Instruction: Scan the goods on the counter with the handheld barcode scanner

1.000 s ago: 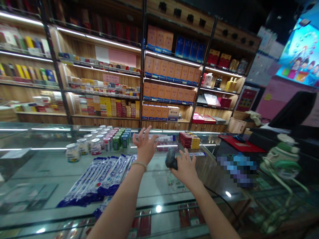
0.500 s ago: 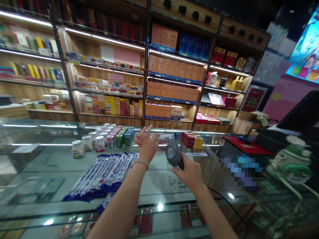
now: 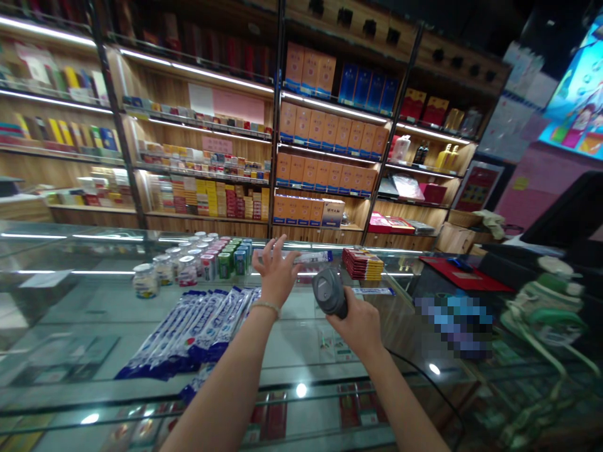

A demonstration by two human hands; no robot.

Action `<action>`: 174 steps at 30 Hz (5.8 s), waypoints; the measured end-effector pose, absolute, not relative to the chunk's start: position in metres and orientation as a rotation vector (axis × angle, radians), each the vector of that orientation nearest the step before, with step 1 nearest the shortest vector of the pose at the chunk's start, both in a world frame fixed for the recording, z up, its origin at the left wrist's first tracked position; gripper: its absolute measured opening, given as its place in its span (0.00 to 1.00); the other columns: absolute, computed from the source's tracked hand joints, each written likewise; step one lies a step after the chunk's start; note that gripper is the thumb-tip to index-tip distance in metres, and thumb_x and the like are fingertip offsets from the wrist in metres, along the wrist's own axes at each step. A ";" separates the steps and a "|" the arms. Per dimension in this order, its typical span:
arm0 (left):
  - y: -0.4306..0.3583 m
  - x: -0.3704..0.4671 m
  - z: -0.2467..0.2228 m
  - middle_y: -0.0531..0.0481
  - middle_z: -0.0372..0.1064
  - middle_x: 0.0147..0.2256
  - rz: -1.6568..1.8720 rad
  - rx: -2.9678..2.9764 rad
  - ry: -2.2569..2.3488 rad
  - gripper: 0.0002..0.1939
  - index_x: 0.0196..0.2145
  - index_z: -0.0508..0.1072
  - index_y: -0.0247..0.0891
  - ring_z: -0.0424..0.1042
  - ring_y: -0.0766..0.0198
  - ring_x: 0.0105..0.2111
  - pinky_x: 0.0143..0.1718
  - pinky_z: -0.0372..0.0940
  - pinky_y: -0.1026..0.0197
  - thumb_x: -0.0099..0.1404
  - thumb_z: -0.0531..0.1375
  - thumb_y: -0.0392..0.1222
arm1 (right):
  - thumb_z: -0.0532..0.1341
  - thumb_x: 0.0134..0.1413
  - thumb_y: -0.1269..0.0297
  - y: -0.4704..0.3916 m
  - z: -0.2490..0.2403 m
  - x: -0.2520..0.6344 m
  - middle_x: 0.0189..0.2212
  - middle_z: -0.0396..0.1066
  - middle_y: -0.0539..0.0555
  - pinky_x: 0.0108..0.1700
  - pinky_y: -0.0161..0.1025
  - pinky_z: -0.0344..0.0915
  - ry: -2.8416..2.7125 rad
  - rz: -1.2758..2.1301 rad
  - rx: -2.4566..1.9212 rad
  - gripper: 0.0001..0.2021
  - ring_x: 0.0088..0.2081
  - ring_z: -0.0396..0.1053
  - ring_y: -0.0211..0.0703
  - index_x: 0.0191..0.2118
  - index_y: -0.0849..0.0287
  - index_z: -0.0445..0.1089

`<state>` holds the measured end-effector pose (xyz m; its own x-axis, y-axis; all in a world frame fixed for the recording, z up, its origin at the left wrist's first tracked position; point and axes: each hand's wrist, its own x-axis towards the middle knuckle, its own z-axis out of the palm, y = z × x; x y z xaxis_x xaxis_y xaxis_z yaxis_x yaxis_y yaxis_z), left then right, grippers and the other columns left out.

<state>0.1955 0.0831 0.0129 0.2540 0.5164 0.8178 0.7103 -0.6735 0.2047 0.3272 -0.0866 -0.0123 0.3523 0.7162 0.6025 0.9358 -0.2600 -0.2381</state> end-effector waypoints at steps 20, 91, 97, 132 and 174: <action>0.083 0.195 0.014 0.45 0.56 0.69 -1.391 -2.343 -1.160 0.11 0.44 0.79 0.51 0.51 0.42 0.68 0.67 0.38 0.27 0.62 0.67 0.44 | 0.61 0.57 0.60 -0.076 -0.026 0.344 0.67 0.59 0.64 0.70 0.65 0.42 -1.498 -0.620 -2.129 0.14 0.70 0.51 0.61 0.47 0.60 0.72; 0.093 0.198 0.013 0.32 0.54 0.67 -1.618 -2.171 -1.446 0.23 0.56 0.73 0.39 0.52 0.41 0.68 0.68 0.40 0.30 0.71 0.56 0.55 | 0.60 0.59 0.47 0.011 0.000 0.409 0.62 0.67 0.55 0.63 0.61 0.48 -1.208 -0.146 -1.638 0.16 0.64 0.57 0.59 0.41 0.51 0.78; 0.092 0.198 0.015 0.33 0.56 0.66 -1.602 -2.185 -1.482 0.18 0.48 0.76 0.38 0.53 0.41 0.67 0.68 0.41 0.31 0.71 0.56 0.52 | 0.60 0.60 0.48 0.013 -0.002 0.409 0.64 0.66 0.55 0.63 0.63 0.47 -1.201 -0.141 -1.669 0.15 0.64 0.56 0.59 0.41 0.51 0.78; 0.053 0.181 0.083 0.39 0.61 0.63 -1.628 -2.094 -1.403 0.09 0.35 0.76 0.40 0.55 0.42 0.66 0.65 0.46 0.32 0.67 0.61 0.47 | 0.60 0.59 0.49 0.019 0.046 0.394 0.54 0.70 0.61 0.61 0.56 0.49 -0.924 -0.326 -1.504 0.15 0.57 0.59 0.58 0.33 0.55 0.74; -0.028 -0.029 -0.036 0.40 0.71 0.53 -1.139 -1.888 -1.775 0.10 0.24 0.71 0.41 0.62 0.40 0.58 0.59 0.53 0.33 0.62 0.62 0.45 | 0.65 0.58 0.57 0.100 -0.002 0.161 0.61 0.68 0.53 0.62 0.62 0.45 -1.928 -0.040 -1.688 0.07 0.64 0.54 0.57 0.37 0.45 0.82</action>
